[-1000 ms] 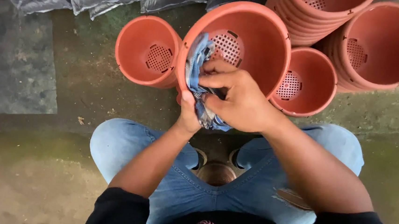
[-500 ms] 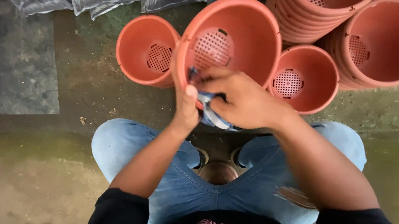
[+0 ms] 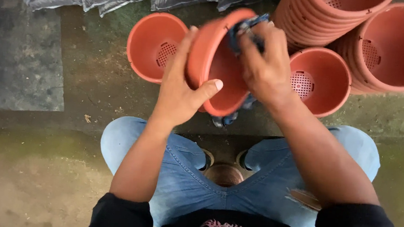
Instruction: Cleaning plastic flower pots by removing adhesive stickers and wiping the surfaces with a cloth.
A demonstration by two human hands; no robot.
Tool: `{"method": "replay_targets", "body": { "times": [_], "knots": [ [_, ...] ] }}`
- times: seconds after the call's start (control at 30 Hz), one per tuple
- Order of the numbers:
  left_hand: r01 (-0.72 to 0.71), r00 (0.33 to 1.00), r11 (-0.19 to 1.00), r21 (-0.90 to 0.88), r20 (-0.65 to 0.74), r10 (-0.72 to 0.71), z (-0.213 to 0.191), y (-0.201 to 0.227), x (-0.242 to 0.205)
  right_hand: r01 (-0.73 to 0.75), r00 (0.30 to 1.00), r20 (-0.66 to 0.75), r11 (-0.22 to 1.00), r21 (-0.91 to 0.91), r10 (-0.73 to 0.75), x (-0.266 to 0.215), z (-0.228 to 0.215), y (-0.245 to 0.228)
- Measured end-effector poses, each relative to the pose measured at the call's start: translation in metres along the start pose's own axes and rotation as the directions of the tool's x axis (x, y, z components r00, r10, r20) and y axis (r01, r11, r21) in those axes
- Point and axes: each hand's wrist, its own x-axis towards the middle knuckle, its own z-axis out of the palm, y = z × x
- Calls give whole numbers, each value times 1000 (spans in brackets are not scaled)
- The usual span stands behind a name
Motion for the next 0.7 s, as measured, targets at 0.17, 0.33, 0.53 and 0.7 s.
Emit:
{"method": "replay_targets", "body": {
  "times": [0.17, 0.33, 0.53, 0.7],
  "knots": [
    [259, 949, 954, -154, 225, -221, -21, 20, 2, 372, 926, -107, 925, 83, -363, 24, 4, -15],
    [363, 927, 932, 21, 92, -363, -23, 28, -11, 248, 967, 127, 939, -238, -223, -5, 33, -19],
    [-19, 984, 1000, -11, -176, 17, 0, -1, -17, -290, 748, 617, 957, -28, 245, -9, 22, -46],
    [-118, 973, 989, -85, -210, 98, 27, -10, -13, -590, 770, 528, 85, 803, 359, 13, 5, -59]
  ]
}}
